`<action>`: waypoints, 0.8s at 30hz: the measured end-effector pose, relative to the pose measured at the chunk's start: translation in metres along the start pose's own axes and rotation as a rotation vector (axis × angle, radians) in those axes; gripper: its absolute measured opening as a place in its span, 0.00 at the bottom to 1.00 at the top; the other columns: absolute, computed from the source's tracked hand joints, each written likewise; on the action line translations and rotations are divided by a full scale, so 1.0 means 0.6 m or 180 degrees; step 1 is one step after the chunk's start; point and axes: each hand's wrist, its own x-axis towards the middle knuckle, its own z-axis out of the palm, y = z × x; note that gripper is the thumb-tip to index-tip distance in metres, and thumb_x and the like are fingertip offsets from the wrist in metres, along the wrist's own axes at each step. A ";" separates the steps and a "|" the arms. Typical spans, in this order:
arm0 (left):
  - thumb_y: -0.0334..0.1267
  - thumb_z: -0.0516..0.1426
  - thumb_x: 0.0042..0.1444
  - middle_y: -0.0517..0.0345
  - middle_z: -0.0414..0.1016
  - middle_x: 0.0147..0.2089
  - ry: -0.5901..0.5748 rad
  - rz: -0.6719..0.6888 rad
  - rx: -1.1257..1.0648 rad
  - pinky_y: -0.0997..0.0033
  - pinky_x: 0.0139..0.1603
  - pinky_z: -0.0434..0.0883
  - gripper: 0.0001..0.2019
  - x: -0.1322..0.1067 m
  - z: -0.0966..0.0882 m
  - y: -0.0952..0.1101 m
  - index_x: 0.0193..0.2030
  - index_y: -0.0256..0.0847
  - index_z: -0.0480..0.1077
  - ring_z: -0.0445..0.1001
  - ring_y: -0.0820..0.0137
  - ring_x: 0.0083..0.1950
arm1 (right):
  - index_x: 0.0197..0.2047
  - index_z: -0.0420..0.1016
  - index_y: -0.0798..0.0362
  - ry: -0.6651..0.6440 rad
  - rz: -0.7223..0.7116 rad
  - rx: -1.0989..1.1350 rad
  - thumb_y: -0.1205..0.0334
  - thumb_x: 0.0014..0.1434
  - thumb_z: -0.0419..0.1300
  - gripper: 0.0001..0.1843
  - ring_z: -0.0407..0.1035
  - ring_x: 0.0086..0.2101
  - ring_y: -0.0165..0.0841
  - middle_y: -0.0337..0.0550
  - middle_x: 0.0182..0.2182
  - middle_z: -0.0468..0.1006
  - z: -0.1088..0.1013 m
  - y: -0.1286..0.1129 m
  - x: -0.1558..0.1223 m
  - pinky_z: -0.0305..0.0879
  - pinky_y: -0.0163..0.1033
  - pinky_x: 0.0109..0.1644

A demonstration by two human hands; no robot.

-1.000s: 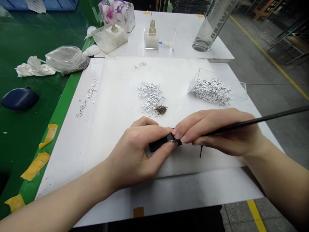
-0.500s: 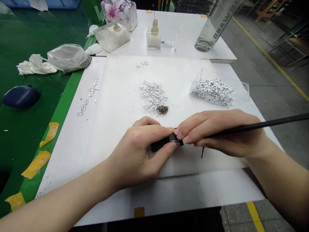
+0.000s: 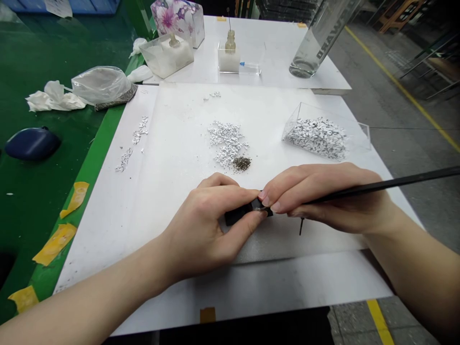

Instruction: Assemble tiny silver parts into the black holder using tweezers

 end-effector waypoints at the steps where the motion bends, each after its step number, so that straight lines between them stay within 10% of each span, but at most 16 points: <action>1: 0.30 0.61 0.66 0.58 0.86 0.40 0.0003 0.0007 -0.0012 0.65 0.52 0.76 0.07 0.000 0.000 0.000 0.45 0.41 0.82 0.77 0.67 0.42 | 0.53 0.85 0.52 -0.0003 -0.0002 -0.0018 0.71 0.69 0.67 0.12 0.83 0.49 0.38 0.48 0.47 0.87 0.000 0.000 0.000 0.80 0.39 0.56; 24: 0.29 0.62 0.66 0.59 0.85 0.39 0.0051 0.0091 -0.0064 0.67 0.51 0.74 0.07 0.000 0.004 -0.003 0.45 0.38 0.82 0.76 0.69 0.42 | 0.52 0.84 0.58 -0.0014 -0.0046 0.0022 0.71 0.70 0.65 0.10 0.82 0.51 0.38 0.51 0.47 0.86 0.002 0.000 -0.003 0.79 0.39 0.58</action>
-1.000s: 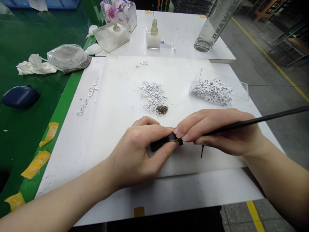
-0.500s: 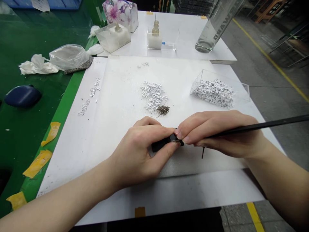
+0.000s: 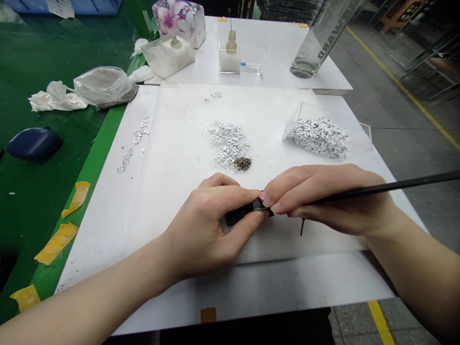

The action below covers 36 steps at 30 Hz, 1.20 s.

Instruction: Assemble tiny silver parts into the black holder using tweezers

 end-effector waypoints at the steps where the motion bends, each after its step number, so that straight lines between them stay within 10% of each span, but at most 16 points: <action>1: 0.29 0.62 0.66 0.59 0.85 0.39 -0.0005 0.0000 -0.0005 0.67 0.51 0.74 0.07 0.000 0.000 0.000 0.45 0.38 0.82 0.76 0.69 0.42 | 0.52 0.84 0.58 0.0001 0.0006 0.0014 0.71 0.70 0.65 0.10 0.82 0.51 0.38 0.51 0.47 0.86 0.000 0.001 0.000 0.79 0.39 0.58; 36: 0.32 0.60 0.67 0.57 0.86 0.40 -0.0031 -0.0066 0.0079 0.64 0.51 0.76 0.07 -0.002 -0.003 0.001 0.45 0.41 0.82 0.77 0.66 0.41 | 0.51 0.86 0.53 0.0106 0.0104 0.0006 0.69 0.70 0.66 0.09 0.83 0.48 0.37 0.50 0.45 0.88 0.004 -0.003 0.004 0.81 0.38 0.55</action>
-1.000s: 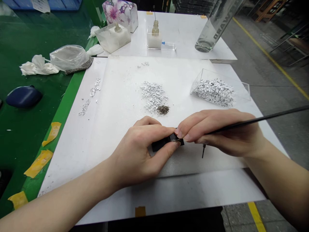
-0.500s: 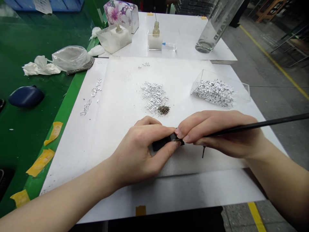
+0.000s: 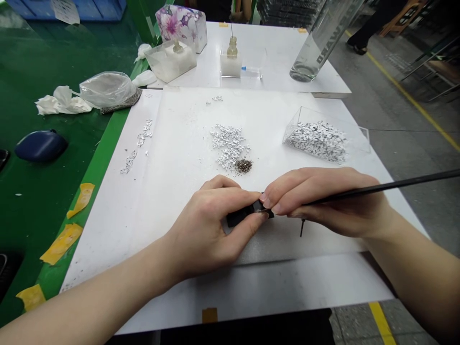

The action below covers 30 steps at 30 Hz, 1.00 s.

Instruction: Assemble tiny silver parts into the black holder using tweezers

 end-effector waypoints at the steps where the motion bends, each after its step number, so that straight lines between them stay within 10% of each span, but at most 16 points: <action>1: 0.32 0.60 0.67 0.57 0.86 0.39 0.0004 -0.0004 0.0005 0.64 0.51 0.76 0.07 0.000 0.000 0.000 0.45 0.41 0.82 0.77 0.66 0.41 | 0.51 0.86 0.53 0.0025 0.0004 0.0011 0.69 0.70 0.66 0.09 0.83 0.48 0.37 0.49 0.45 0.88 0.000 0.000 0.000 0.81 0.38 0.55; 30: 0.33 0.61 0.66 0.56 0.87 0.41 0.0014 -0.0007 -0.0019 0.63 0.49 0.78 0.08 0.002 0.002 -0.001 0.46 0.42 0.83 0.78 0.65 0.42 | 0.49 0.87 0.52 0.0146 0.0054 0.0067 0.66 0.69 0.67 0.08 0.84 0.46 0.37 0.49 0.43 0.88 0.000 -0.002 0.004 0.82 0.38 0.53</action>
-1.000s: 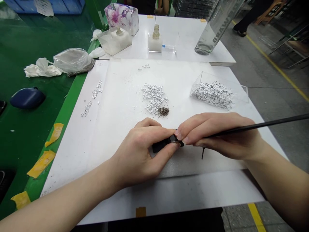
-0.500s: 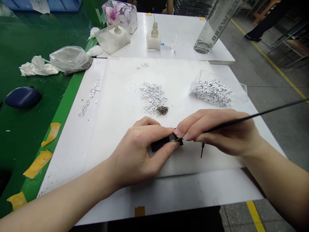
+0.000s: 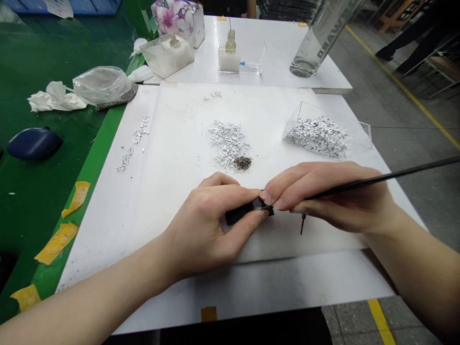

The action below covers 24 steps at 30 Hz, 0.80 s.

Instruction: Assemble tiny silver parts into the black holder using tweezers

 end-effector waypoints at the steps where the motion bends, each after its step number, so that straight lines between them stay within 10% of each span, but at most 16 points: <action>1: 0.32 0.62 0.66 0.56 0.87 0.41 -0.0004 -0.0001 -0.0008 0.63 0.49 0.78 0.08 0.000 0.000 0.000 0.46 0.42 0.83 0.78 0.65 0.42 | 0.49 0.87 0.52 -0.0011 -0.0001 0.0002 0.67 0.69 0.67 0.08 0.83 0.46 0.37 0.49 0.43 0.88 0.000 0.000 0.000 0.82 0.37 0.53; 24: 0.31 0.62 0.66 0.58 0.87 0.41 -0.0012 0.0009 -0.0038 0.64 0.49 0.76 0.07 0.000 -0.001 0.001 0.45 0.42 0.83 0.77 0.66 0.42 | 0.49 0.87 0.54 0.0063 -0.0049 0.0008 0.66 0.69 0.67 0.07 0.83 0.46 0.37 0.49 0.42 0.88 0.003 0.002 -0.001 0.81 0.36 0.53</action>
